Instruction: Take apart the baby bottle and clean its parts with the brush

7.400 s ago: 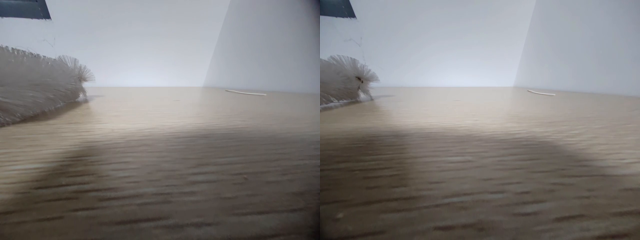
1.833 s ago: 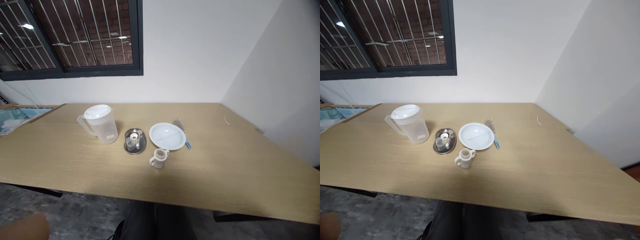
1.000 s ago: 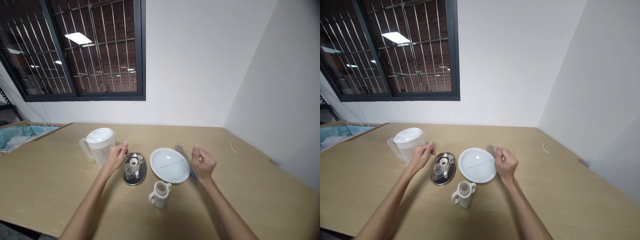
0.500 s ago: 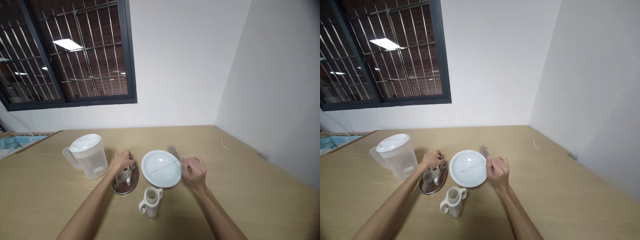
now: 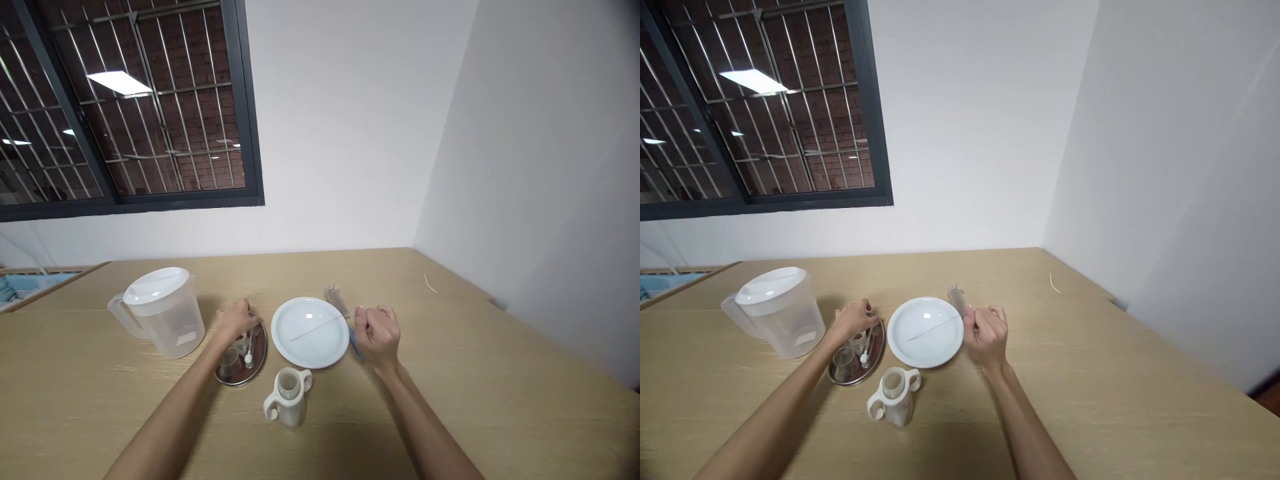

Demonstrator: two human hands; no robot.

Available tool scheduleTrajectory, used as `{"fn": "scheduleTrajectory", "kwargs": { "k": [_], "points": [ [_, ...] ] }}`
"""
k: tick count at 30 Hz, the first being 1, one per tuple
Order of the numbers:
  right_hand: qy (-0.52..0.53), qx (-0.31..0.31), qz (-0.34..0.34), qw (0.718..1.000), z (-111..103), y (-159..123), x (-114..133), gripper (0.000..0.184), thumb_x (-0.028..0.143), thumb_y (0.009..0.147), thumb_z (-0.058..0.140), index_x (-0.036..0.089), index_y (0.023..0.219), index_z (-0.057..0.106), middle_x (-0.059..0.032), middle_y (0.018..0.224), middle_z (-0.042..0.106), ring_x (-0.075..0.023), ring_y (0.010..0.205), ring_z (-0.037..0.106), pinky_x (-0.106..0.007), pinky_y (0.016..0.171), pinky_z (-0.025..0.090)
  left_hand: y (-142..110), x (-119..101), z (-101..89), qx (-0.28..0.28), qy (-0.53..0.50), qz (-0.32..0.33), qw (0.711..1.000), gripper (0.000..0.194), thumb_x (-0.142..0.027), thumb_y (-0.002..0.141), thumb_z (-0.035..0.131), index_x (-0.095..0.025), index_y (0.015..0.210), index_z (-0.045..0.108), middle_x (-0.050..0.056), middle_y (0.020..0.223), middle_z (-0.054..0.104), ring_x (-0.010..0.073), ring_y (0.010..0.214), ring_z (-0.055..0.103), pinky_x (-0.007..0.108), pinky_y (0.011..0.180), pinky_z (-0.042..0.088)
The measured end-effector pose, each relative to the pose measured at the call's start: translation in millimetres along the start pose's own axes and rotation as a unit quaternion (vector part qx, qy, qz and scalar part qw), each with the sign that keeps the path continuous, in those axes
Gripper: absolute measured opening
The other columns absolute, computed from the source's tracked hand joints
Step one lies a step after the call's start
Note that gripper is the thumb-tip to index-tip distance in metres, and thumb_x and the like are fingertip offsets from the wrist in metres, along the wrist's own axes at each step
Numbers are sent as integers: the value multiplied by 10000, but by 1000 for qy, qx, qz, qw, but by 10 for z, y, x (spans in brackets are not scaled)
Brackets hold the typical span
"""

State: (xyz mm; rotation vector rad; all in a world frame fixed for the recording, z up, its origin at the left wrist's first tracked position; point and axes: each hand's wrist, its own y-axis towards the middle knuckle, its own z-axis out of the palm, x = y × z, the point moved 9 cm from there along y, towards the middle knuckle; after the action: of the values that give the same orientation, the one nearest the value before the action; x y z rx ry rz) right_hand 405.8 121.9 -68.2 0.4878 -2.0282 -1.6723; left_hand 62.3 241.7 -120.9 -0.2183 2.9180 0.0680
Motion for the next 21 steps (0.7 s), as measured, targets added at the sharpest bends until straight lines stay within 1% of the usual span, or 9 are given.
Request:
{"fn": "scheduleTrajectory", "kwargs": {
  "k": [3, 6, 9, 12, 14, 15, 17, 18, 21],
  "points": [
    [0, 2, -2, 1000, 6, 3, 16, 396, 127, 888, 551, 207, 575, 322, 75, 502, 288, -92, 493, 264, -300, 669, 361, -33, -3, -47, -5, -13, 0, 1000, 487, -560, 704, 639, -221, 1054, 649, 136, 1102, 729, 355, 1113, 629, 448, 933, 396],
    [3, 2, -6, 1000, 0, 13, 30, 391, 120, 887, 551, 207, 577, 328, 73, 504, 297, -92, 497, 270, -298, 673, 363, -101, 35, -143, -16, -28, -3, 999, 532, -588, 690, 655, -221, 1075, 636, 134, 1134, 720, 358, 1129, 621, 429, 914, 414],
    [3, 0, -6, 1000, -13, 31, 31, 392, 120, 890, 548, 207, 573, 335, 72, 499, 304, -93, 495, 275, -298, 679, 365, -215, 129, -264, -21, -46, -5, 999, 582, -626, 672, 674, -223, 1089, 619, 109, 1039, 749, 342, 1079, 651, 393, 854, 452],
    [3, 1, -5, 1000, -16, 48, 31, 396, 132, 891, 550, 207, 563, 341, 73, 492, 307, -95, 493, 274, -298, 685, 367, -383, 221, -368, -10, -100, 6, 995, 625, -647, 652, 705, -217, 1093, 600, 67, 910, 770, 280, 945, 706, 329, 769, 495],
    [3, 4, -5, 1000, -12, 55, 34, 401, 144, 890, 554, 207, 555, 343, 73, 490, 305, -98, 495, 276, -295, 682, 365, -526, 227, -459, -5, -209, 24, 978, 656, -634, 624, 750, -191, 1081, 590, 64, 839, 772, 260, 860, 723, 319, 753, 516],
    [3, 5, -5, 1000, -12, 58, 35, 403, 148, 889, 555, 207, 552, 343, 72, 490, 304, -98, 495, 277, -294, 680, 364, -606, 217, -527, -11, -261, 30, 965, 668, -623, 607, 772, -178, 1070, 588, 70, 819, 771, 260, 843, 727, 324, 755, 526],
    [4, 7, -4, 1000, -11, 62, 38, 402, 148, 889, 555, 206, 550, 346, 71, 492, 307, -99, 498, 279, -293, 676, 361, -774, 170, -704, -37, -346, 37, 937, 689, -592, 581, 808, -156, 1065, 584, 96, 850, 770, 261, 850, 728, 332, 763, 546],
    [4, 7, -3, 1000, -13, 64, 41, 401, 145, 888, 556, 205, 550, 348, 71, 492, 308, -99, 498, 278, -293, 674, 360, -859, 136, -808, -54, -374, 38, 925, 694, -577, 570, 820, -145, 1061, 587, 111, 875, 767, 263, 831, 728, 340, 745, 554],
    [5, 7, -4, 1000, -24, 69, 50, 399, 140, 886, 557, 204, 551, 351, 71, 491, 312, -98, 498, 275, -294, 671, 356, -1100, -38, -1136, -102, -394, 59, 911, 638, -517, 589, 835, -147, 1058, 612, 118, 916, 762, 259, 869, 719, 352, 766, 563]
  ]
}}
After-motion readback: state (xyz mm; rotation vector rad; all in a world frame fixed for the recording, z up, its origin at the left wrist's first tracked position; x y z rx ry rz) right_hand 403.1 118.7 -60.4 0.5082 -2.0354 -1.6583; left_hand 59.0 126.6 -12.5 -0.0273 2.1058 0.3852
